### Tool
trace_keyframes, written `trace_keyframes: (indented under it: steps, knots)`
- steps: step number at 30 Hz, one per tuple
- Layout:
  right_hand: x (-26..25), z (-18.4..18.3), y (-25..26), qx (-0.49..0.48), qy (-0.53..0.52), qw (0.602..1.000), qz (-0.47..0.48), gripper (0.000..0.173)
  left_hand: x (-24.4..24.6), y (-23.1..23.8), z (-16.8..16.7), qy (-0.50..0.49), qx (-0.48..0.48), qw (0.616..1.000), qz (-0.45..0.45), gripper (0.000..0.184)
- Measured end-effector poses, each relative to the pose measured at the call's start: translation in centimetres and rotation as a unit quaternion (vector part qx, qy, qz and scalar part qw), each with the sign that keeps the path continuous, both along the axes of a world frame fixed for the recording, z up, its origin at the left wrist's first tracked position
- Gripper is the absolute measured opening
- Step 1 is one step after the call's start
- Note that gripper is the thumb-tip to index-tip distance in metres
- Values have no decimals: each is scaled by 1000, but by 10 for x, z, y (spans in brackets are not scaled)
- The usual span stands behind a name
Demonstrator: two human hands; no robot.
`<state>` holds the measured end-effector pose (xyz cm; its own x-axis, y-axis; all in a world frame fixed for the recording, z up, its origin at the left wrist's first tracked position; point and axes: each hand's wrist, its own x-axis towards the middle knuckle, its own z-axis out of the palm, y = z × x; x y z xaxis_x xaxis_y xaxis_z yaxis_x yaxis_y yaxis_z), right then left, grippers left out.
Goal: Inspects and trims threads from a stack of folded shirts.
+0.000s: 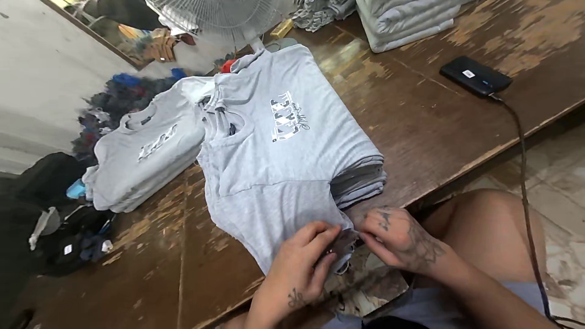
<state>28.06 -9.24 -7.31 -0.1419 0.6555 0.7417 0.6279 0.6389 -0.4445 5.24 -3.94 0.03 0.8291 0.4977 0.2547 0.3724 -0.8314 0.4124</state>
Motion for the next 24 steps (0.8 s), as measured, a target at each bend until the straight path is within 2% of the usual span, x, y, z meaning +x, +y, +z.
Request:
trace_keyframes:
  steps: [4,8,13,15,17,20,21,22,24]
  knots:
    - [-3,-1,-1,15,17,1000,-3,21,2,0,-5,-4,63,998,5,33]
    - [-5,-3,-2,23,41,999,-3,22,-1,-2,-5,0,70,997,9,33]
    - [-9,4,-12,26,62,995,70,22,0,-6,-8,-21,101,994,40,34]
    - [0,5,-14,17,45,995,91,33,-10,-10,-5,-20,80,994,71,35]
    - [10,11,-13,2,34,997,68,49,-22,-12,-5,-4,88,991,103,37]
    - [4,27,-2,-25,22,999,33,71,-25,-7,9,20,87,992,86,18]
    - [-4,30,5,-36,22,998,40,72,-23,-4,19,16,80,994,68,20]
    - [-11,31,12,-50,31,997,54,62,-18,0,30,5,62,997,55,24]
    - [-24,27,27,-74,116,986,98,24,-2,11,43,-59,-18,997,56,28]
